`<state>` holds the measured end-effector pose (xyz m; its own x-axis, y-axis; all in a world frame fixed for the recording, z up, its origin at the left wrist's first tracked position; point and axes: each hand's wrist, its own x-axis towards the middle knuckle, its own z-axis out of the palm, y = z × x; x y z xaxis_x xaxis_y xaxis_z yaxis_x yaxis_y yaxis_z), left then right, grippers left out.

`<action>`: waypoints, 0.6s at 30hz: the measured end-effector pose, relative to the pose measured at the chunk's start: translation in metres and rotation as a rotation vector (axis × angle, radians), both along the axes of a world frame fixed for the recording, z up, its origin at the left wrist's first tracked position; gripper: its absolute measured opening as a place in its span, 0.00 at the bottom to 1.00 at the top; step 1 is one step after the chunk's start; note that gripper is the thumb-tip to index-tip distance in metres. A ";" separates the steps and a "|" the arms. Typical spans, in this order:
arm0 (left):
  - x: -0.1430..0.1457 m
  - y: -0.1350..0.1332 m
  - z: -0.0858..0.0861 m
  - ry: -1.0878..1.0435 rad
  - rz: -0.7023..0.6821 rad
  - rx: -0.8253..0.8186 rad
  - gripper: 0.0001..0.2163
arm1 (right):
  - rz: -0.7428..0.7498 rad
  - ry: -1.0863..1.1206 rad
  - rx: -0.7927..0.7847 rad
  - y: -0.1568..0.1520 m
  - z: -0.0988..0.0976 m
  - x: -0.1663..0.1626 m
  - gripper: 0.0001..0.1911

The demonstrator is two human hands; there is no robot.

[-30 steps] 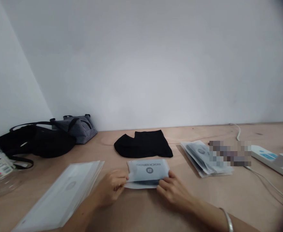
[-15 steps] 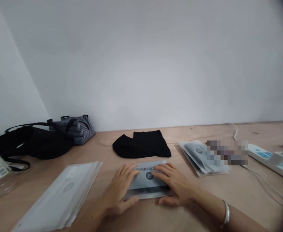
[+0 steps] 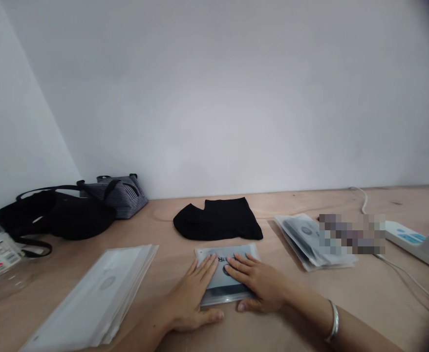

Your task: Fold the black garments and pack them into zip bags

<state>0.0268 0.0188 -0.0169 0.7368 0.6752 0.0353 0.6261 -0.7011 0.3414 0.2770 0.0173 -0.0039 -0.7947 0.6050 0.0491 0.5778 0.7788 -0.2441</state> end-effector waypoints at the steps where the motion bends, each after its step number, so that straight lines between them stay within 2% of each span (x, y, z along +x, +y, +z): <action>1: 0.000 0.000 0.000 -0.016 0.009 -0.006 0.41 | -0.015 -0.007 0.040 -0.001 -0.002 -0.002 0.38; 5: -0.002 0.001 -0.002 -0.136 0.053 -0.035 0.39 | -0.074 -0.051 0.290 -0.004 -0.017 -0.011 0.30; 10: -0.004 0.006 -0.014 -0.350 0.191 0.009 0.38 | -0.156 -0.038 0.551 -0.007 -0.025 -0.017 0.32; 14: -0.004 0.012 -0.024 -0.453 0.362 0.035 0.37 | -0.226 -0.045 0.631 -0.010 -0.007 -0.005 0.32; 16: -0.004 0.013 -0.024 -0.446 0.401 0.029 0.37 | -0.344 -0.039 0.650 -0.011 0.006 0.006 0.34; 18: -0.003 0.012 -0.023 -0.408 0.394 0.031 0.35 | -0.542 -0.019 0.675 -0.011 0.017 0.019 0.37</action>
<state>0.0237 0.0310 -0.0396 0.3521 0.8903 0.2887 0.6638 -0.4550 0.5936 0.2961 0.0061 0.0134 -0.4097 0.7467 0.5240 0.9105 0.3701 0.1845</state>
